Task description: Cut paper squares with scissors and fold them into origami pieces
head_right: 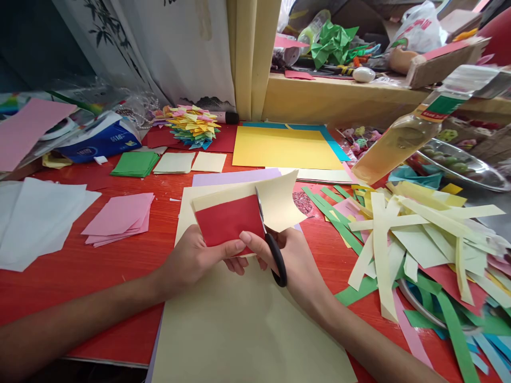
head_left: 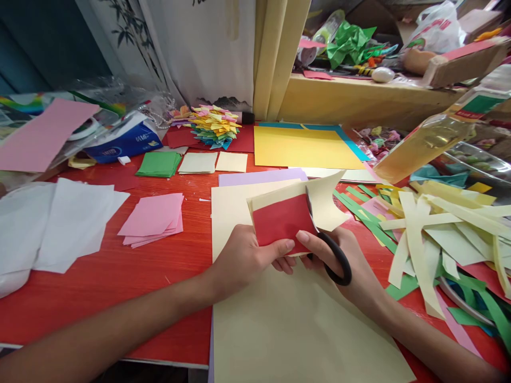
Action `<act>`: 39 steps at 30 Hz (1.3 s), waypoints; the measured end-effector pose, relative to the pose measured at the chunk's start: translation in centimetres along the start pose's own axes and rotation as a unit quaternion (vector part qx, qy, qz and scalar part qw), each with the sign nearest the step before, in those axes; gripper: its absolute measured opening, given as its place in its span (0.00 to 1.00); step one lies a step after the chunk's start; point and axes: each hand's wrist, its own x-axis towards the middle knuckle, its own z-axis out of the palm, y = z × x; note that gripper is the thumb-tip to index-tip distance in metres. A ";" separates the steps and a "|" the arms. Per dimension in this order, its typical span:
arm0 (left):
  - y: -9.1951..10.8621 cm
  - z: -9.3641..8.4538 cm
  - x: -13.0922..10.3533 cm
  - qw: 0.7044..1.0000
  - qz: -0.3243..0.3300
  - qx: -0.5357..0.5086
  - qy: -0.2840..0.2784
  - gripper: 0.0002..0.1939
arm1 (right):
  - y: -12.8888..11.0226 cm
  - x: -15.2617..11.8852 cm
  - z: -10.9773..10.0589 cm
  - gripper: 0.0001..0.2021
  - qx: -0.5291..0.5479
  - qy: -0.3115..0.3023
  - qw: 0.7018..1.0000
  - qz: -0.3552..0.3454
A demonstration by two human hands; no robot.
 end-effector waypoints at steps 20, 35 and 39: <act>-0.6 0.4 -0.2 0.999 -0.015 -0.022 -0.021 0.15 | 0.0 -0.3 0.0 0.17 0.057 0.020 0.998 -0.021; -0.1 0.6 -0.1 0.997 -0.048 -0.046 -0.037 0.13 | -0.7 -0.3 0.2 0.20 0.038 0.043 0.998 -0.027; -0.1 0.6 -0.1 0.996 -0.056 -0.057 -0.034 0.12 | -0.5 -0.4 0.2 0.19 0.030 0.036 0.998 -0.041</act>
